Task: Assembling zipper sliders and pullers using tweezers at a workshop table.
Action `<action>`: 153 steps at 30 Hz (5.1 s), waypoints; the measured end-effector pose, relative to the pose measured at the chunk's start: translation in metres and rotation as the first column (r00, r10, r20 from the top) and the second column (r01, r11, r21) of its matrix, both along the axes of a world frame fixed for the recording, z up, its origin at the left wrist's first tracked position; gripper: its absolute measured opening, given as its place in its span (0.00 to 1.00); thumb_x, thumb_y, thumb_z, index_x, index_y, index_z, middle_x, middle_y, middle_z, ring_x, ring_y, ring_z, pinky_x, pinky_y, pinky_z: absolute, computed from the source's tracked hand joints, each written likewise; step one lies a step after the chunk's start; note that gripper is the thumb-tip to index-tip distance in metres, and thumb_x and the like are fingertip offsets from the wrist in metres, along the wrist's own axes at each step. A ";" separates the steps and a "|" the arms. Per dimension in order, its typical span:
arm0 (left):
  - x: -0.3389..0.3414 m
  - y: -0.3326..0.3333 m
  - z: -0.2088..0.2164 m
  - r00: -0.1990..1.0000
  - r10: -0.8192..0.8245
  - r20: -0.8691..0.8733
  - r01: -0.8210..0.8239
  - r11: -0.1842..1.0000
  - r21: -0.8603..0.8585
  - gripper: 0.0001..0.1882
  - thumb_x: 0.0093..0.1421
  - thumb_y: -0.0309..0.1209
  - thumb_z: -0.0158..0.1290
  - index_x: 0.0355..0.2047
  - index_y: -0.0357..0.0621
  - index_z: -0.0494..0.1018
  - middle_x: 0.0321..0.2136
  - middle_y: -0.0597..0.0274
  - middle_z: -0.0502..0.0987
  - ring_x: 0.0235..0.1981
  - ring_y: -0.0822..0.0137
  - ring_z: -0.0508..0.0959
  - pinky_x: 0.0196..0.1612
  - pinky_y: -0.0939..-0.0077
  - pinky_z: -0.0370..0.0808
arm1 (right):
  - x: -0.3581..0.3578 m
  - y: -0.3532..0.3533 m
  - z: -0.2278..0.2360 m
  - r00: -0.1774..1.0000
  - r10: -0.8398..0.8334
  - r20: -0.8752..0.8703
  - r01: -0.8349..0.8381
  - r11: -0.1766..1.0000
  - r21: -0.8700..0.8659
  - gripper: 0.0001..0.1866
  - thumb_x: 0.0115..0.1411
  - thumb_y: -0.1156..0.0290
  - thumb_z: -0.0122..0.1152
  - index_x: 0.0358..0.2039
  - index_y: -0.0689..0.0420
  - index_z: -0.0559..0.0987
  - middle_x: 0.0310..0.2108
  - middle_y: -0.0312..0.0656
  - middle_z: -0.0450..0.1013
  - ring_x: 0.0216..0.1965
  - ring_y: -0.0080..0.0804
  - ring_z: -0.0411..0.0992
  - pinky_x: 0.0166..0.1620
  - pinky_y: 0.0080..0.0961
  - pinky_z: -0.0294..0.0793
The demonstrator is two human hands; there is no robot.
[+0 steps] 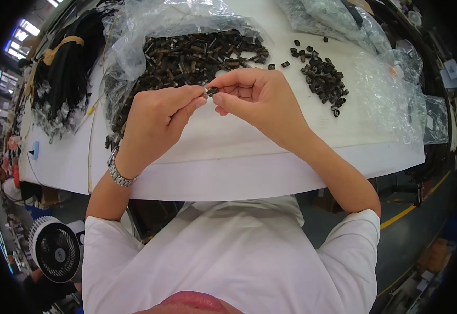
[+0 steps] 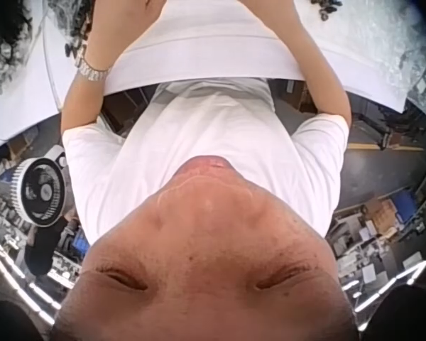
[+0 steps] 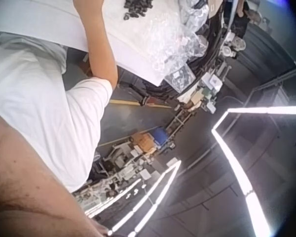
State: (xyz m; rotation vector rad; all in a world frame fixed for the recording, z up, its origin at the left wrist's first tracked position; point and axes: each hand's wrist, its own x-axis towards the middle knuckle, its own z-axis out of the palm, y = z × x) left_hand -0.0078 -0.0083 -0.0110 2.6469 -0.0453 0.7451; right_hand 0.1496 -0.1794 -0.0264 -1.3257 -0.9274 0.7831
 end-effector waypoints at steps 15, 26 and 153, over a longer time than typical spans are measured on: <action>0.002 0.005 0.016 0.950 -0.118 -0.289 -0.059 0.842 -0.536 0.11 0.73 0.33 0.57 0.40 0.39 0.84 0.16 0.66 0.75 0.16 0.80 0.70 0.21 0.81 0.65 | -0.003 0.001 -0.001 0.992 -0.062 0.108 0.052 0.995 0.086 0.11 0.67 0.78 0.67 0.48 0.66 0.85 0.40 0.43 0.84 0.39 0.24 0.82 0.46 0.20 0.81; 0.000 -0.006 0.000 0.996 0.079 -0.052 -0.075 0.994 0.078 0.07 0.67 0.29 0.62 0.40 0.39 0.83 0.28 0.51 0.84 0.25 0.53 0.83 0.28 0.66 0.77 | -0.006 0.006 -0.007 0.703 -0.277 0.655 0.107 0.952 0.288 0.11 0.58 0.83 0.69 0.42 0.61 0.85 0.33 0.43 0.81 0.31 0.33 0.80 0.35 0.25 0.79; 0.002 0.020 -0.001 0.860 -0.469 -0.199 0.028 0.434 -0.901 0.15 0.72 0.37 0.58 0.32 0.41 0.83 0.15 0.74 0.70 0.17 0.83 0.64 0.20 0.83 0.55 | -0.002 -0.005 -0.001 0.986 0.168 0.008 -0.168 0.986 0.001 0.06 0.73 0.76 0.60 0.43 0.67 0.78 0.36 0.47 0.83 0.35 0.31 0.84 0.43 0.23 0.80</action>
